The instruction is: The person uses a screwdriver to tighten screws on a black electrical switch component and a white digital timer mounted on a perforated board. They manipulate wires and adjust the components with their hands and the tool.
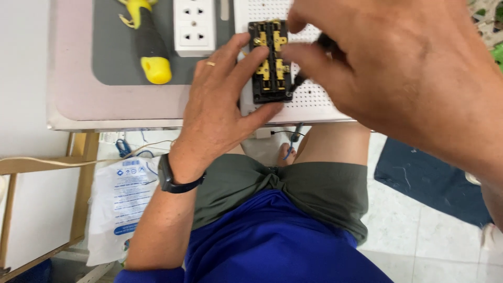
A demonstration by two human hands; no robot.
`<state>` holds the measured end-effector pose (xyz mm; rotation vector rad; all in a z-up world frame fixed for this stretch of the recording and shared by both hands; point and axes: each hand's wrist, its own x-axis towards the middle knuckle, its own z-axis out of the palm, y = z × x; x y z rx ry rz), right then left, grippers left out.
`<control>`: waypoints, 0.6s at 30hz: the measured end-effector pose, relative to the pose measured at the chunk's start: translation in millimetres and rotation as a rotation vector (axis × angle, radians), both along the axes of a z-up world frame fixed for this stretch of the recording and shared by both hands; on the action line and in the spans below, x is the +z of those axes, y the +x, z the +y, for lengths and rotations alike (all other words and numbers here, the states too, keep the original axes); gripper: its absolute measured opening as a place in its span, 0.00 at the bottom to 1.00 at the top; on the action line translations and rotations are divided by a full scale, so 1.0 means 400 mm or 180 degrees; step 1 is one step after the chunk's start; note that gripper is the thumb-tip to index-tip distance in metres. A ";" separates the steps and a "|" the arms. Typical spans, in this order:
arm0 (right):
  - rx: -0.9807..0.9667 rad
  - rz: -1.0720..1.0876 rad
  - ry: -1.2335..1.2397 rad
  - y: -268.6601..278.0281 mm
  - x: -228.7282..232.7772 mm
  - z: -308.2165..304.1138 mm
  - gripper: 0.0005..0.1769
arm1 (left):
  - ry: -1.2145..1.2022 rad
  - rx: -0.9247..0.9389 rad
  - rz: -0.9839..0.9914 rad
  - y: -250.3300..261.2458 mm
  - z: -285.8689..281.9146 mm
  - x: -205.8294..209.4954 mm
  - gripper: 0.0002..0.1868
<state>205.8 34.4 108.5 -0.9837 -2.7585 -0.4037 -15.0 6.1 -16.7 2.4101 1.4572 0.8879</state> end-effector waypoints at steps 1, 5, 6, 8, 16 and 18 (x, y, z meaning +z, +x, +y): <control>0.0026 0.0019 0.0012 -0.003 0.003 0.000 0.12 | 0.0012 0.0026 0.0019 0.001 0.000 0.000 0.37; -0.0143 -0.0009 -0.0371 -0.032 0.018 -0.016 0.14 | -0.0018 0.0004 -0.0090 -0.003 -0.004 0.002 0.36; -0.0424 -0.0068 -0.0555 -0.037 0.023 -0.027 0.22 | -0.0060 -0.0030 -0.0156 0.001 -0.005 0.002 0.36; -0.0276 -0.0002 -0.0509 -0.039 0.022 -0.027 0.23 | -0.0068 -0.0030 -0.0129 -0.002 -0.006 -0.001 0.36; 0.0225 0.0323 -0.0132 -0.007 0.013 -0.017 0.14 | -0.0103 0.0036 -0.0139 0.007 -0.006 0.003 0.36; 0.0204 0.0239 0.0147 -0.002 0.007 -0.017 0.12 | -0.0040 -0.0018 -0.0149 0.004 -0.009 0.000 0.36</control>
